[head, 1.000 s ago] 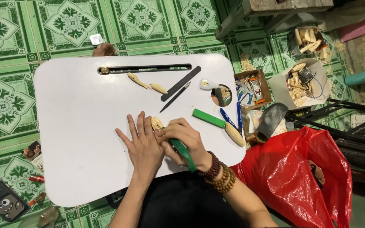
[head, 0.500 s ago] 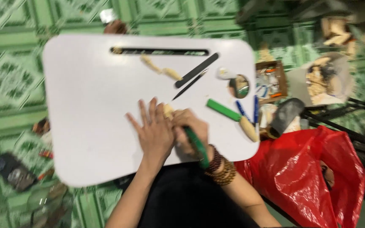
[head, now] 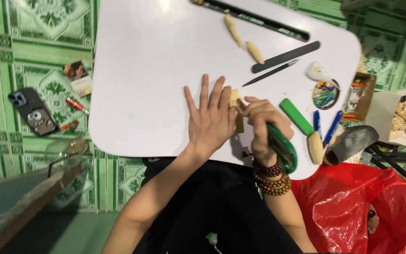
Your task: The person carves a small rectangular wooden block using a green utility knife on a white table. They repeatedly hold the block, make precise cuts along its edges, and rotate it to shape different sides. Wood shavings accumulate on the table as the block is gradually refined.
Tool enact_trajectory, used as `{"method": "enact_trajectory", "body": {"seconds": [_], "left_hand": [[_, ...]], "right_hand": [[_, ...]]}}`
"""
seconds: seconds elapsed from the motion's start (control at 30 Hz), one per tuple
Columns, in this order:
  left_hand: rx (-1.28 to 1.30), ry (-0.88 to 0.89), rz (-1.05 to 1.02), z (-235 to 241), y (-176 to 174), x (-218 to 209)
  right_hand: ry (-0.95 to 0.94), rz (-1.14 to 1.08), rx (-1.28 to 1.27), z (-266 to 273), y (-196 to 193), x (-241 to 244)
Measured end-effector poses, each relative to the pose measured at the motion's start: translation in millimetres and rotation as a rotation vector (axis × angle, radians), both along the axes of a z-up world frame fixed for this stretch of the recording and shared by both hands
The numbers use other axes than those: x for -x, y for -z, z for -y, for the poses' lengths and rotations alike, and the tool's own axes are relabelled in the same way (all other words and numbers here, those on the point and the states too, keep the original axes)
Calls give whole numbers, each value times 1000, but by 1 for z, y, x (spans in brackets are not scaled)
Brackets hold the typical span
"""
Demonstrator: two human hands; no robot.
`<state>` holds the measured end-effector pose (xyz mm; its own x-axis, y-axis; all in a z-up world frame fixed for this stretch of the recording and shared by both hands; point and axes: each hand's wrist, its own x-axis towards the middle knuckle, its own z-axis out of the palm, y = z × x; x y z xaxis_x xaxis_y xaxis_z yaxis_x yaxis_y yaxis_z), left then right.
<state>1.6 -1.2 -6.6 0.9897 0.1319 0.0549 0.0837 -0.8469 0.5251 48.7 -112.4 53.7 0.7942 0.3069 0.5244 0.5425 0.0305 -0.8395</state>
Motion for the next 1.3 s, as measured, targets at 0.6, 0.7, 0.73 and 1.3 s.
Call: {"method": "enact_trajectory", "body": {"seconds": [0.6,0.7,0.73,1.3], "left_hand": [[57,48,-134,-4,-5,-1],[60,58,-160,-4,-4,-1],[61,56,-165,-4,-4,0],[-115,-17,51,-5,-4,1]], "right_hand": [[31,99,-246,3,54,24],[24,124,-240,5,55,28],[23,118,-240,3,48,32],[16,131,-114,17,48,57]]}}
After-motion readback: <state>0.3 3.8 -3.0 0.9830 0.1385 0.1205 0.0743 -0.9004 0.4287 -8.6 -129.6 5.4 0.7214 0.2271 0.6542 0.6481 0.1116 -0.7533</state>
